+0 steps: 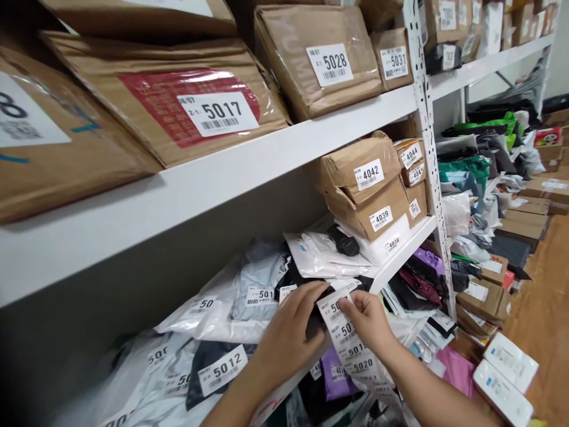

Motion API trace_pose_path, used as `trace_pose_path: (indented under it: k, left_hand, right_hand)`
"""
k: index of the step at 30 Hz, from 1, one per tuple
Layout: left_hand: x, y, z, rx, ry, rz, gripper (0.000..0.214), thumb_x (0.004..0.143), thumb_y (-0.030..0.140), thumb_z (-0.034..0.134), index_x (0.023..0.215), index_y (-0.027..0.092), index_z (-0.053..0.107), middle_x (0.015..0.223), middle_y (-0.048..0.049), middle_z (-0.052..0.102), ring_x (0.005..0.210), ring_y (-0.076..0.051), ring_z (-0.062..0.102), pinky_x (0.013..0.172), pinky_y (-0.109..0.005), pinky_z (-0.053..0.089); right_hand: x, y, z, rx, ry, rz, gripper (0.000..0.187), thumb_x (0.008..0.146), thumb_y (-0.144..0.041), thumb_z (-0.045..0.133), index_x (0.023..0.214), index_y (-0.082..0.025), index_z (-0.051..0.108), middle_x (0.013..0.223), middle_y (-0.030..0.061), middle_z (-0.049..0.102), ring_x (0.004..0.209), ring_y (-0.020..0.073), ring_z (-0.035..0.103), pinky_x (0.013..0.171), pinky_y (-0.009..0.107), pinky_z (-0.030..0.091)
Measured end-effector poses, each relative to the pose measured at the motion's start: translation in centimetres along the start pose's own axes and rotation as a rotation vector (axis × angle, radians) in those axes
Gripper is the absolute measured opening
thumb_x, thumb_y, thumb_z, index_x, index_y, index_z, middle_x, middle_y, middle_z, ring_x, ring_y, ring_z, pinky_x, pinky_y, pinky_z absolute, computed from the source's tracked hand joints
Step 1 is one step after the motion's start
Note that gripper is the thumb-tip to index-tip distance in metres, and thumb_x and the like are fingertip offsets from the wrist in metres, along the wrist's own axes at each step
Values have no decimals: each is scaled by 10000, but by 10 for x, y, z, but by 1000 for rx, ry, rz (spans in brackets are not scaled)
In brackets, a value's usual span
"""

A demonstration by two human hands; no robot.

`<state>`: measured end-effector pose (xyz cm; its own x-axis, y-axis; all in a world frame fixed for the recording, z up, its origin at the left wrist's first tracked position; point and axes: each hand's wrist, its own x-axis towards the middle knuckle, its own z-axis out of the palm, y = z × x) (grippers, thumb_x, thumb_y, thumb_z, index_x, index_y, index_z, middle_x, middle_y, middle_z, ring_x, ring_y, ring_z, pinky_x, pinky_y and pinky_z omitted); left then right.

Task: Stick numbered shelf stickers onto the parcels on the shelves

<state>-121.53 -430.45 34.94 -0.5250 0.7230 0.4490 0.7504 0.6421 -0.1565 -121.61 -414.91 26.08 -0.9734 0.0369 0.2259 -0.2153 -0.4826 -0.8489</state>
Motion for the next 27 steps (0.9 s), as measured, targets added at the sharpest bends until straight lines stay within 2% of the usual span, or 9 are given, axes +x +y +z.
trace_pose_path:
  k: [3, 6, 8, 12, 16, 19, 23, 25, 27]
  left_hand:
    - [-1, -6, 11, -10, 30, 42, 632, 750, 37, 472, 1338, 267, 509, 1193, -46, 661, 1088, -216, 602, 976, -416, 501]
    - [-3, -13, 18, -38, 42, 86, 550, 794, 33, 448, 1272, 267, 587, 1122, -28, 703, 1053, -202, 628, 1016, -427, 483]
    - [-6, -16, 19, -53, 60, 77, 502, 837, 50, 422, 1256, 253, 610, 1129, -40, 714, 1064, -200, 638, 1054, -441, 462]
    - [-8, -12, 13, -150, 61, 10, 458, 872, 98, 388, 1231, 237, 637, 1137, -66, 715, 1081, -218, 641, 1044, -452, 472]
    - [-4, -1, 7, -250, 50, -185, 324, 937, 267, 434, 1187, 230, 636, 1099, -87, 717, 1043, -245, 655, 951, -442, 521]
    - [1, 4, 11, -211, 102, -296, 214, 946, 365, 483, 996, 225, 637, 960, -63, 719, 937, -236, 663, 844, -405, 541]
    - [7, 6, 19, -104, 134, -301, 197, 976, 345, 435, 909, 225, 576, 854, -33, 682, 831, -215, 646, 777, -377, 515]
    - [10, 8, 23, -14, 133, -316, 203, 986, 314, 415, 880, 224, 562, 830, -32, 662, 816, -216, 637, 782, -380, 499]
    - [14, 10, 25, 78, 114, -353, 205, 988, 280, 409, 875, 219, 569, 840, -43, 653, 835, -224, 635, 799, -389, 487]
  right_hand:
    - [6, 4, 5, -111, 89, -45, 646, 625, -799, 653, 508, -202, 435, 449, -71, 352, 455, 70, 266, 441, 224, 236]
    - [7, 4, 5, -168, 131, -78, 672, 640, -793, 641, 469, -212, 349, 446, -78, 287, 471, 67, 236, 447, 226, 201]
    - [6, 3, 3, -137, 90, -40, 644, 621, -776, 673, 497, -201, 413, 453, -74, 332, 467, 68, 264, 450, 224, 218]
    - [0, 2, 1, -20, -5, 30, 591, 606, -747, 716, 698, -175, 603, 546, -28, 539, 497, 104, 428, 506, 242, 352]
    - [-3, 1, 3, -89, 25, -58, 562, 657, -738, 689, 670, -185, 588, 541, -31, 525, 507, 108, 420, 507, 245, 358]
    - [-2, 2, 6, -207, 96, -141, 562, 713, -717, 652, 576, -198, 487, 493, -65, 388, 493, 89, 314, 476, 233, 288]
    - [2, 5, 8, -294, 215, -202, 598, 725, -674, 656, 511, -223, 328, 493, -79, 271, 510, 85, 241, 477, 234, 229]
    - [3, 5, 7, -268, 194, -158, 590, 683, -670, 690, 513, -223, 344, 495, -78, 278, 507, 84, 242, 479, 236, 222]
    - [3, 5, 4, -207, 94, -74, 542, 640, -675, 720, 568, -207, 456, 508, -69, 352, 497, 84, 280, 480, 236, 234]
